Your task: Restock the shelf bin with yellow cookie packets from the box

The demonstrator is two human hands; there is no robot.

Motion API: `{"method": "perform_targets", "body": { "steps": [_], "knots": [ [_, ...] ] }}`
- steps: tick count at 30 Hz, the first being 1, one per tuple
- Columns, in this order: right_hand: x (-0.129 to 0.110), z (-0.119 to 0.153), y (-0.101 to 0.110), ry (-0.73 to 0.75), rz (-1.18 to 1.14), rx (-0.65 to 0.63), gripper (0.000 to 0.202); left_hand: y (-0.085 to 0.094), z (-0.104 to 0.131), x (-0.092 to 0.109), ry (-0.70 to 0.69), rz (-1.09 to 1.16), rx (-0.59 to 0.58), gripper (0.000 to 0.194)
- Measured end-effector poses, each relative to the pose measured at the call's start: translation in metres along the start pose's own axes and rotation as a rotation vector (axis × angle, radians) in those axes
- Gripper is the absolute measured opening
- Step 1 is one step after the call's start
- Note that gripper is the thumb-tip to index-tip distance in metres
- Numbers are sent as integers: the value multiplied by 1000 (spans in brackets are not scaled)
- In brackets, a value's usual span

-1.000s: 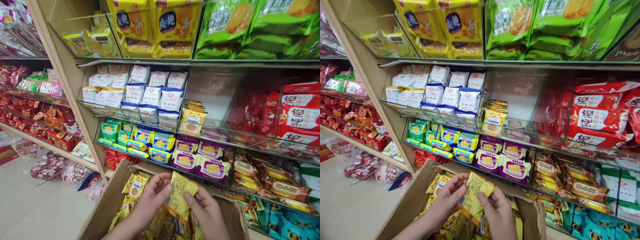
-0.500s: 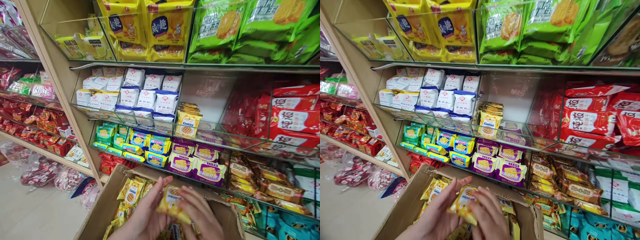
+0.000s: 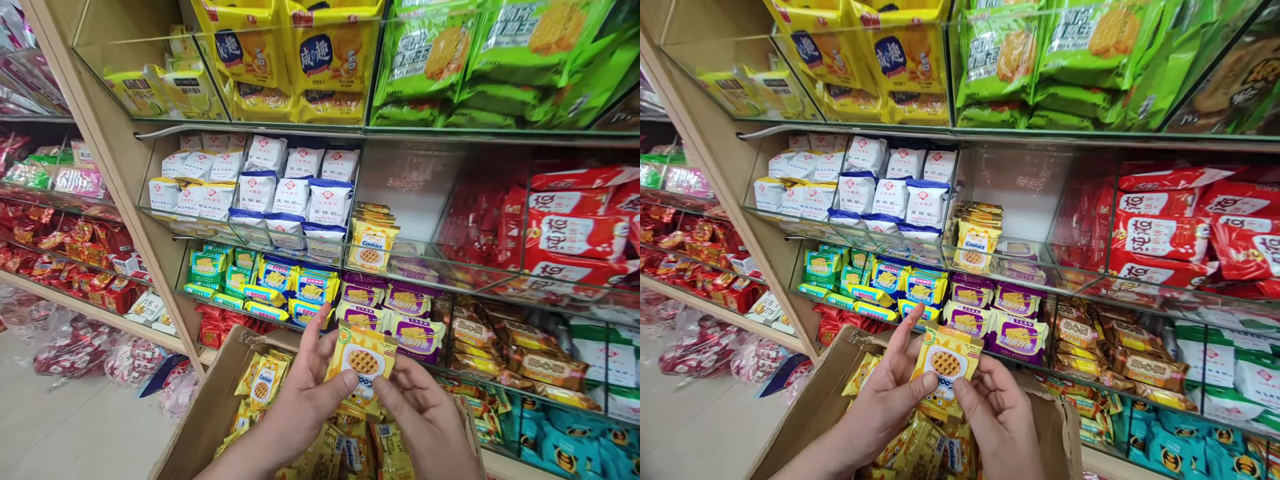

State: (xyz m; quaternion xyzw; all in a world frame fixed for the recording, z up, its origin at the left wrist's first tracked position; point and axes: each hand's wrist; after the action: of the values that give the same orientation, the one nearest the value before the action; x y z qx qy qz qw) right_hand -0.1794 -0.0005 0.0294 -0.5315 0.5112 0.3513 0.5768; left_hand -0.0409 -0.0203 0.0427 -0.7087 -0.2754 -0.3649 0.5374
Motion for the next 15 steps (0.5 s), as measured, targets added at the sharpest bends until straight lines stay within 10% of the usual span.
{"method": "perform_targets", "body": {
  "steps": [4, 10, 15],
  "knots": [
    [-13, -3, 6, 134, 77, 16, 29, 13, -1, 0, -79, -134, 10, 55],
    [-47, -12, 3, 794, 627, -261, 38, 20, 3, 10, -137, -211, 81, 38],
    [-5, 3, -14, 360, 184, -63, 41, 5, 10, 10, -62, -78, 334, 23]
  ]
}}
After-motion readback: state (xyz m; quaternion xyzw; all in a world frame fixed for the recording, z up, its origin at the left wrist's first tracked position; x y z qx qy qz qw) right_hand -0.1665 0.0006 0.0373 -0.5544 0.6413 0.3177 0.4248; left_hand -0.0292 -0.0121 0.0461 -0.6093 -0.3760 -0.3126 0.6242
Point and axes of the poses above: each hand's wrist, its own z-axis away from the middle knuckle, its own y-axis out of the back of the hand, x = y × z, and after that the axes turned 9 degrees about x, right-handed
